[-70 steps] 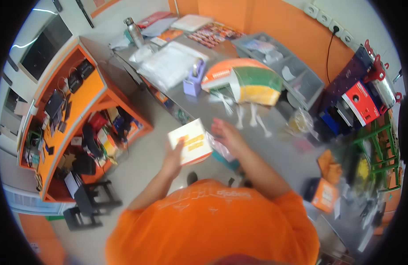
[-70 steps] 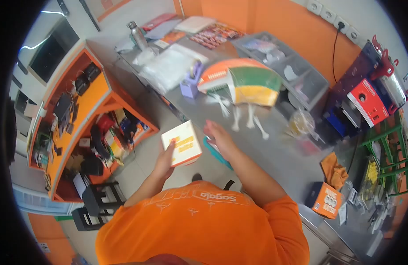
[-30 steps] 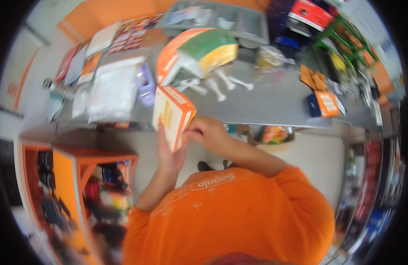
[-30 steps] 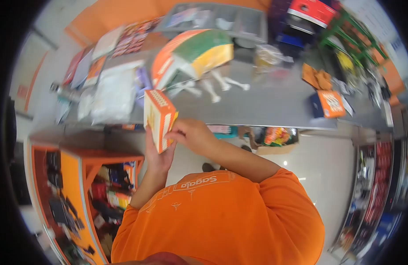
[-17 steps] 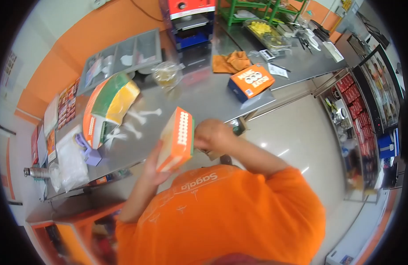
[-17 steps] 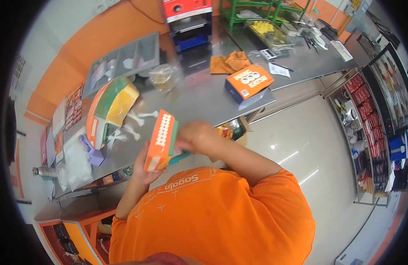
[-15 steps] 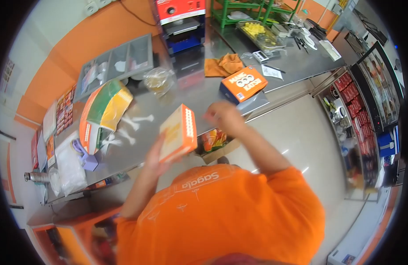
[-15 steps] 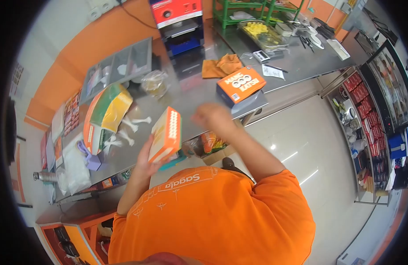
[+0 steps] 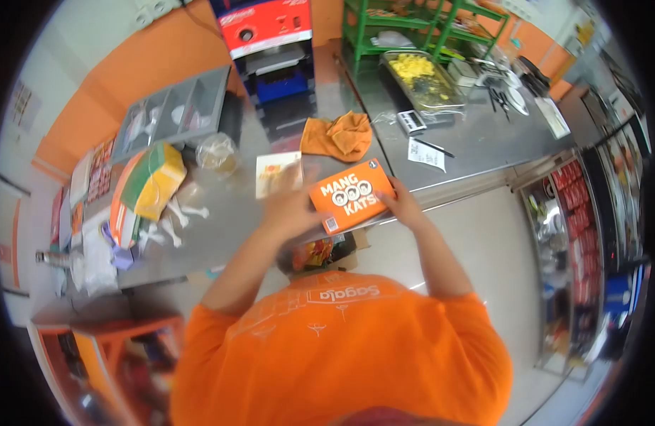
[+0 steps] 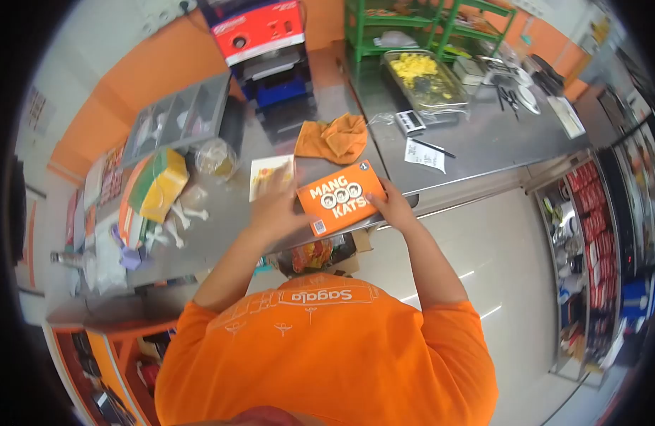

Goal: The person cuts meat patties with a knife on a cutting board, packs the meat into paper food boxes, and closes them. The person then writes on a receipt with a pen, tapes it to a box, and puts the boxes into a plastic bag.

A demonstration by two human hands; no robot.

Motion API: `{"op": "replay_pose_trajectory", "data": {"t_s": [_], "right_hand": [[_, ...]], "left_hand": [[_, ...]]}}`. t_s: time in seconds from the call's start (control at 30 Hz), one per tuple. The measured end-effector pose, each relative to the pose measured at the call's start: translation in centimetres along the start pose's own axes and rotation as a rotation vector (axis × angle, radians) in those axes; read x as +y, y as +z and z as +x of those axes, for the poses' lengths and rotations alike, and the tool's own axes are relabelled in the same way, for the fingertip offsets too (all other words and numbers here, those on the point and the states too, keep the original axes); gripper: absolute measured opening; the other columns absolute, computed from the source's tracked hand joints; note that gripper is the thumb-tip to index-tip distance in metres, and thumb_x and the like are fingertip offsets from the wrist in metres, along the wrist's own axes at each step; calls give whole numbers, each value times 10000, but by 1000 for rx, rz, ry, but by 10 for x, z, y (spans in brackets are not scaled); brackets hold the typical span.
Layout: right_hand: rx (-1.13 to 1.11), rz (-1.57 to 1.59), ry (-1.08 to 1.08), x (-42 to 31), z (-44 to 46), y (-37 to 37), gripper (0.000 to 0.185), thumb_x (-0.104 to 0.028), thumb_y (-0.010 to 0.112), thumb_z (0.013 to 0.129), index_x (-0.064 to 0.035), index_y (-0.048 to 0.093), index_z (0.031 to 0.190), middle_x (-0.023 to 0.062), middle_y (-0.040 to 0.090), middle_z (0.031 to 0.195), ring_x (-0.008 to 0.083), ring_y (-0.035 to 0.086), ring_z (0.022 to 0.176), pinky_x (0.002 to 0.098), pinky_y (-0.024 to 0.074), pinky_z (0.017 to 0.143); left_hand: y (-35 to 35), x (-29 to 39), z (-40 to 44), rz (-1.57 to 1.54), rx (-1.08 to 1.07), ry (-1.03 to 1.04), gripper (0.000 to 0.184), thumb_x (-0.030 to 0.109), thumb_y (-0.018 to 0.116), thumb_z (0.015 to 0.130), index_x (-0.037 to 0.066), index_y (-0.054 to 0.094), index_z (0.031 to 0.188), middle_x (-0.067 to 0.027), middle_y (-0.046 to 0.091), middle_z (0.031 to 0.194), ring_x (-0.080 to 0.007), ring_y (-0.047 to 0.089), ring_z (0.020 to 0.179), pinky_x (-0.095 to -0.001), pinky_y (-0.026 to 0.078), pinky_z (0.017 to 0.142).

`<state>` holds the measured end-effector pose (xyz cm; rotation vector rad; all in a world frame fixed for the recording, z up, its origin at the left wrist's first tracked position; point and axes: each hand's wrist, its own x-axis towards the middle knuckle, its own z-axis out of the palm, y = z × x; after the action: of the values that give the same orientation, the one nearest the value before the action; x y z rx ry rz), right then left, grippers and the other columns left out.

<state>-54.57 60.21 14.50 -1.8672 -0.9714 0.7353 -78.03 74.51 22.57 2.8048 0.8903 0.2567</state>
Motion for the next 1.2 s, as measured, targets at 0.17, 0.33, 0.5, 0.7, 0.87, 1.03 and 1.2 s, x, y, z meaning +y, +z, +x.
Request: {"op": "replay_pose_trajectory", "data": {"t_s": [0.17,0.33,0.5,0.7,0.87,1.03,1.2], "right_hand": [[149,182,140,17,-61,31,499,-247,606,858,-18,421,1260,140,483,1203,264,488,1114,380,399,944],[-86,1069,513,4,-86,38,444,-250,542,869,-109,366,1251,106,452,1230,264,462,1147,463,388,943],[-251,1007,558,-47,-93,81,444,-247,551,857,-166,336,1237,93,455,1230,263,480,1128,493,419,903],[-685,998,502,-110,-81,197,450,-234,552,864,-153,316,1239,85,429,1246,255,480,1140,489,419,914],[-1125,707,388,-201,-87,342,537,-356,542,889,-126,301,1309,84,405,1300,250,448,1177,457,383,935],[-935,526,68,-272,-78,528,608,-444,533,877,-129,361,1367,95,397,1351,244,336,1266,437,330,956],[-647,377,83,-321,-73,670,618,-442,560,851,-106,401,1345,161,371,1357,285,354,1256,416,313,996]], "left_hand": [[26,52,-1,-8,-415,82,1171,571,773,488,228,195,1448,-207,95,1485,-397,175,1341,-661,179,996],[29,43,-25,-103,-458,152,1080,439,729,540,185,203,1448,-230,77,1482,-407,248,1284,-615,268,947],[6,13,-82,-116,-352,14,1081,444,747,534,169,222,1437,-233,75,1479,-429,243,1274,-611,275,944],[-50,-64,-185,-50,-292,-285,1036,374,755,541,218,244,1428,-234,99,1474,-454,266,1243,-601,280,927],[-105,-152,-311,63,-45,-628,1033,277,737,524,225,247,1432,-244,131,1465,-438,307,1227,-548,309,940],[-157,-258,-442,102,95,-843,1004,260,726,514,234,288,1417,-226,151,1470,-431,323,1227,-527,303,960],[-205,-371,-490,278,125,-969,977,295,720,481,301,340,1381,-182,175,1473,-434,304,1238,-541,300,958]]}}
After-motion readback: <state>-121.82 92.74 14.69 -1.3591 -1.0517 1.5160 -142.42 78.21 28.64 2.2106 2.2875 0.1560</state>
